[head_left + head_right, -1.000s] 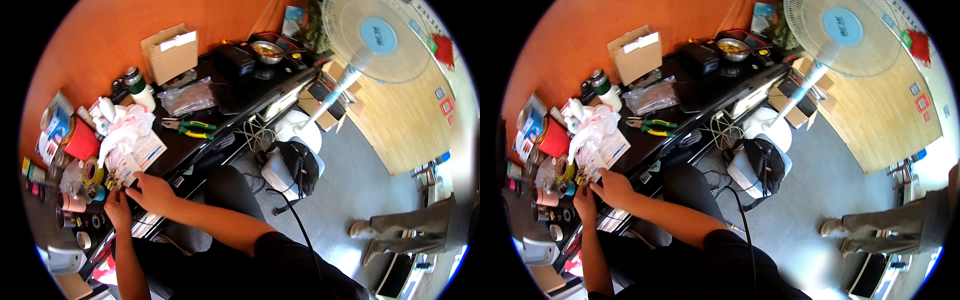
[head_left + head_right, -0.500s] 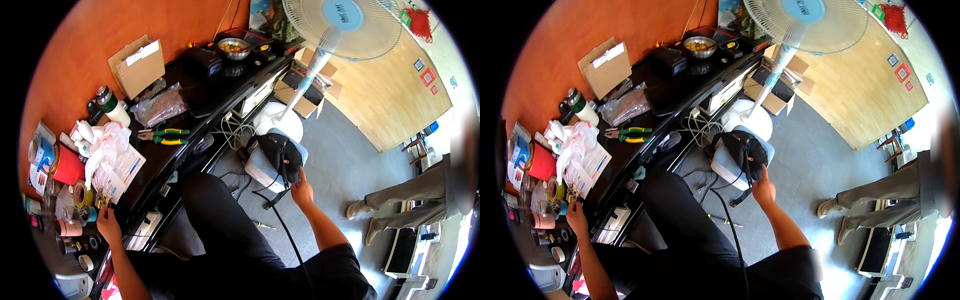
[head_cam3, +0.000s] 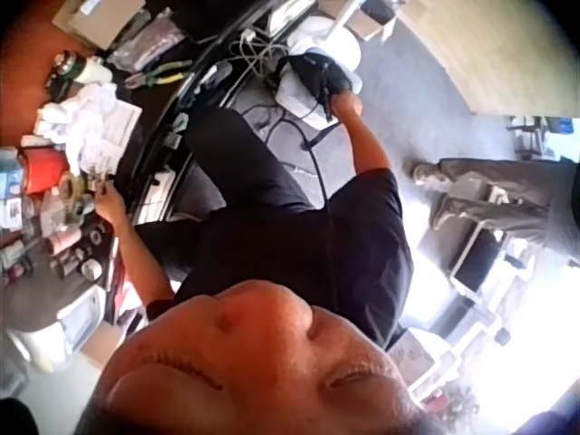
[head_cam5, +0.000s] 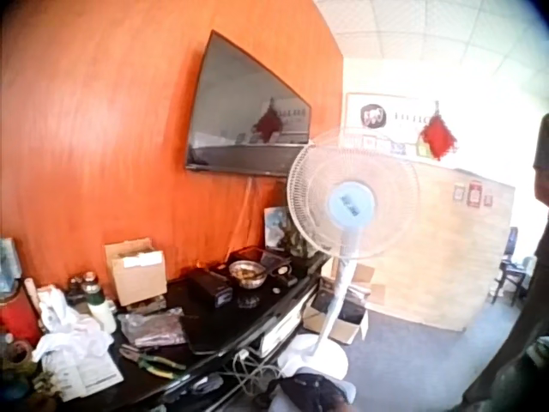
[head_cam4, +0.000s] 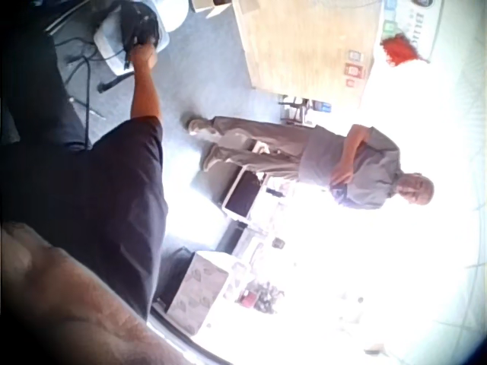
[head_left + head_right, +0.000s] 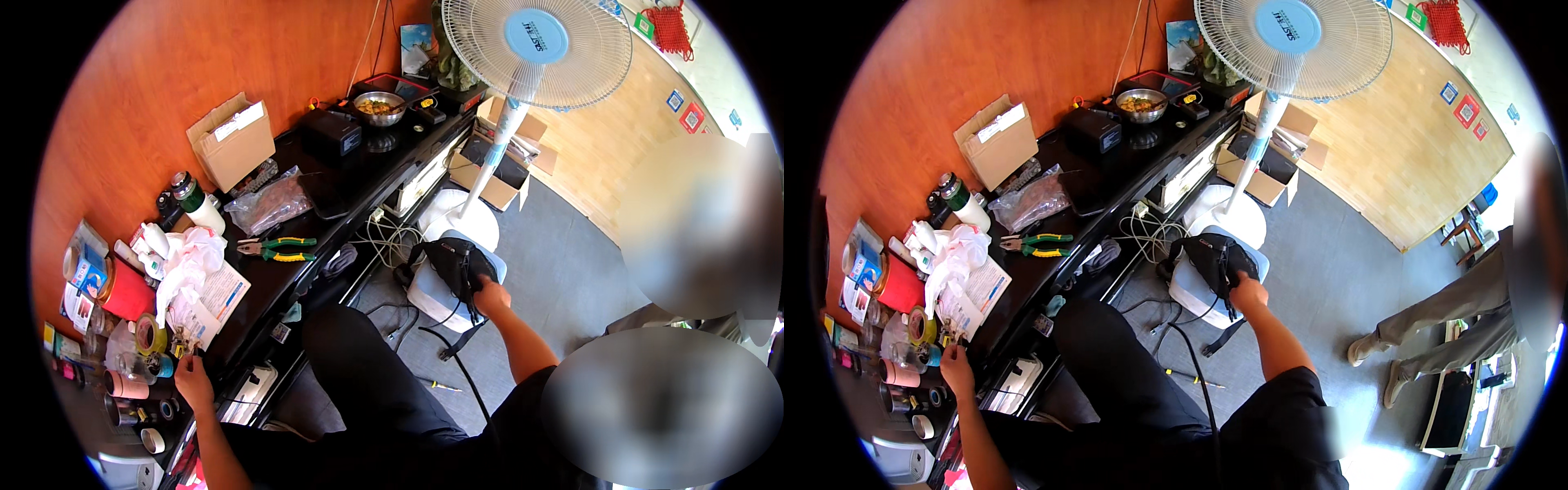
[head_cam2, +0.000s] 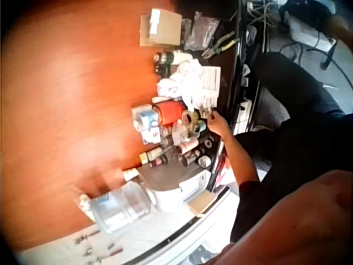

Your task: The person handles a small circuit board and wires with their hands while sitting at a cluttered workspace. They move items aside on the desk and pick up an electronic module to work on it.

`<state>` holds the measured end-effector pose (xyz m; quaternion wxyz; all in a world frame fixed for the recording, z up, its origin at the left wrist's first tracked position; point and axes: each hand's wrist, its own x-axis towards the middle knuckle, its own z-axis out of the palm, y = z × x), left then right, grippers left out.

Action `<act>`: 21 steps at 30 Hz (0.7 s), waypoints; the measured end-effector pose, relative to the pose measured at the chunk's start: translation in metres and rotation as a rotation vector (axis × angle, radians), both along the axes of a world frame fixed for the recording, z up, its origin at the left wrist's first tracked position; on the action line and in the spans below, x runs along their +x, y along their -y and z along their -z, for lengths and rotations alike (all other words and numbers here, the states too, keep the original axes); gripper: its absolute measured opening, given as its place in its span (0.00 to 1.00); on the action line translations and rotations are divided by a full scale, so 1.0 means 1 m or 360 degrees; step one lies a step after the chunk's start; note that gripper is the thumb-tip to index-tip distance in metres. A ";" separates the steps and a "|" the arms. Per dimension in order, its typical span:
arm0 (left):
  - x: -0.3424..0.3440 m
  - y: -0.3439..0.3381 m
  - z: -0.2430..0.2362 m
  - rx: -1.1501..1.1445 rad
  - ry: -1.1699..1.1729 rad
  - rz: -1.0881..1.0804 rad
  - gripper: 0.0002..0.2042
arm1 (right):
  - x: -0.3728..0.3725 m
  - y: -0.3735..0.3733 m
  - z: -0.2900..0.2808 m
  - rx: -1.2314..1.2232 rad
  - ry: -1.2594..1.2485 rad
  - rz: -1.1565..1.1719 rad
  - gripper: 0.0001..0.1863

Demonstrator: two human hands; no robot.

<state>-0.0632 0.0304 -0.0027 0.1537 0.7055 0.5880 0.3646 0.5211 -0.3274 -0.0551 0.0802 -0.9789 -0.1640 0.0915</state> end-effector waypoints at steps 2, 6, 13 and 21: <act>-0.003 0.007 -0.012 -0.0012 -0.0009 -0.0021 0.09 | -0.002 -0.003 0.000 0.0149 0.0057 0.0102 0.29; 0.003 0.019 -0.032 -0.0145 -0.0017 -0.0116 0.11 | -0.055 0.037 0.034 0.0099 0.0098 -0.0178 0.20; 0.000 0.017 -0.020 -0.0384 0.0235 -0.0172 0.10 | -0.287 0.043 -0.036 0.1504 -0.0175 -0.1049 0.08; -0.006 0.013 -0.011 -0.0429 0.0333 -0.0090 0.10 | -0.364 -0.128 -0.128 0.1067 -0.0999 -0.1954 0.14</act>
